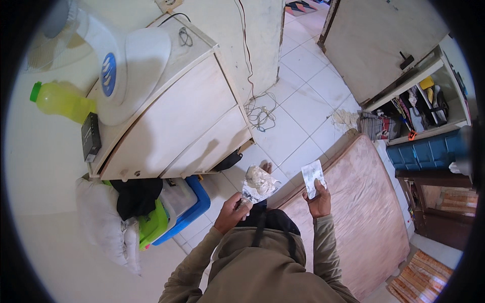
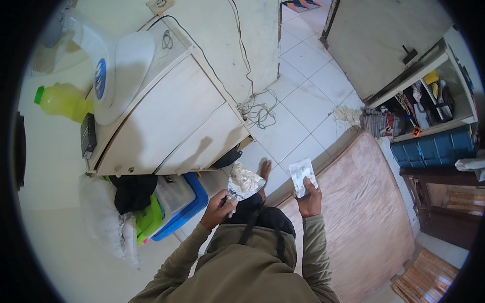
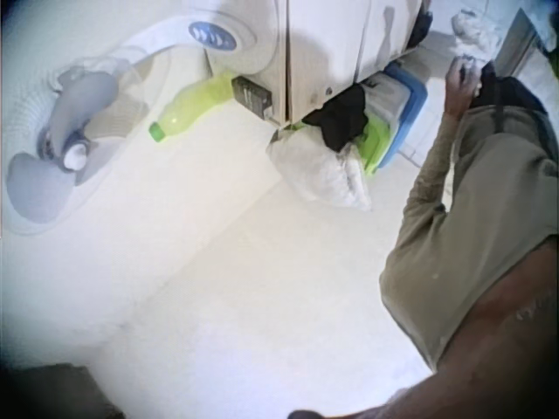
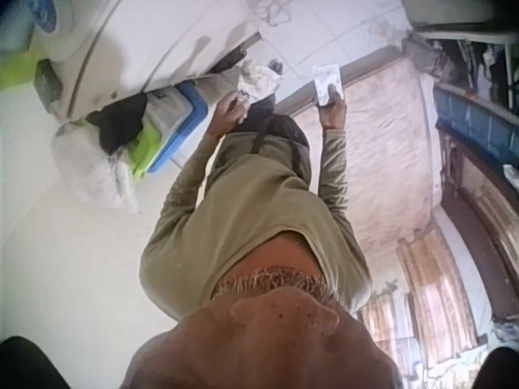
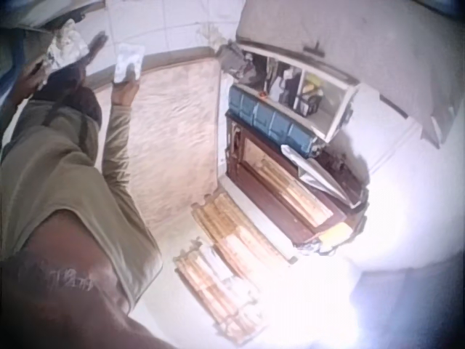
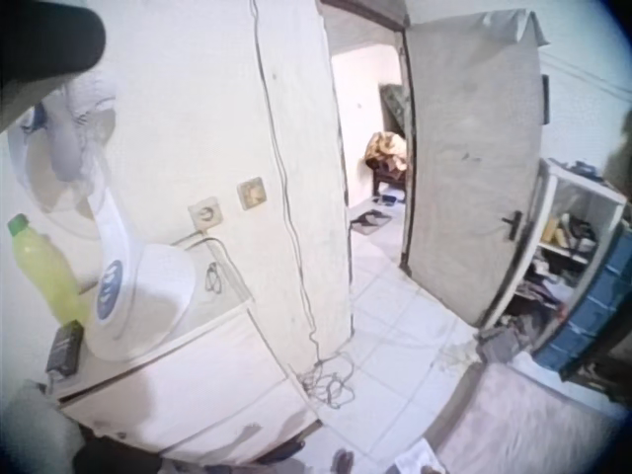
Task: The person sits on the floor and mixes a white plaster-like substance in a plastic container using a trowel. They then apply the mixture to the wall near the ceiling and around electrical wires using the trowel and a smaller putty knife.
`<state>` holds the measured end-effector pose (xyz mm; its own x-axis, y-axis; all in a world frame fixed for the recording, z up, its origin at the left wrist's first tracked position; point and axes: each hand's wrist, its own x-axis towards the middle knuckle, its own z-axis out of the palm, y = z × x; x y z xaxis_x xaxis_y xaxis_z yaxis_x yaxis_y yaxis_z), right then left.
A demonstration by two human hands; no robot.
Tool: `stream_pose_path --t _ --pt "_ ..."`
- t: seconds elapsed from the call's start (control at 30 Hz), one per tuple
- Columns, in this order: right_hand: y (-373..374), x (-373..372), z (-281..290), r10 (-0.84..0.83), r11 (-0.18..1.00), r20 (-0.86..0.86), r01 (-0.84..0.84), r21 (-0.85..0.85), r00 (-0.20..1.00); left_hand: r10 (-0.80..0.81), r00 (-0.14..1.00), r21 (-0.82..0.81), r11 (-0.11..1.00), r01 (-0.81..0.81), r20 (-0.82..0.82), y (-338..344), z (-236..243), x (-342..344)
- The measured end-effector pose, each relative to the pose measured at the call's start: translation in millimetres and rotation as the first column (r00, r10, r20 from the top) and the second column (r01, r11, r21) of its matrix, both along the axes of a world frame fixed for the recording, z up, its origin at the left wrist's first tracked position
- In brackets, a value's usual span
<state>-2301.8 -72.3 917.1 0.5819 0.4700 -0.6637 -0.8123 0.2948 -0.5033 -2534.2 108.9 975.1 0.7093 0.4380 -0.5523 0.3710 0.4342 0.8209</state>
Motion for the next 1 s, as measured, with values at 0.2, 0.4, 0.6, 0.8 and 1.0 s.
stream_pose_path --t 0.2,0.4,0.6,0.8,1.0 --pt "48.6 112.1 -22.1 0.139 0.990 0.084 -0.142 0.026 0.987 0.025 0.999 0.030 0.999 -0.024 -0.034 15.8 -41.0 81.6" --pt "85.8 220.3 -43.3 0.268 0.963 0.097 -0.270 0.007 0.959 0.213 0.977 -0.075 0.974 -0.212 0.015 23.1 -72.8 174.1" --pt "134.7 285.1 -66.7 0.448 0.886 -0.058 -0.434 0.161 0.892 0.307 0.950 0.017 0.952 -0.306 -0.064 39.0 -92.7 240.1" --pt "195.8 329.7 -94.4 0.617 0.785 -0.104 -0.598 0.162 0.780 0.519 0.846 0.306 0.830 -0.466 -0.120 42.3 -133.4 303.9" --pt "240.1 367.5 -124.1 0.804 0.575 -0.219 -0.816 0.053 0.552 0.837 0.545 0.422 0.513 -0.747 -0.052 51.3 -142.1 415.8"
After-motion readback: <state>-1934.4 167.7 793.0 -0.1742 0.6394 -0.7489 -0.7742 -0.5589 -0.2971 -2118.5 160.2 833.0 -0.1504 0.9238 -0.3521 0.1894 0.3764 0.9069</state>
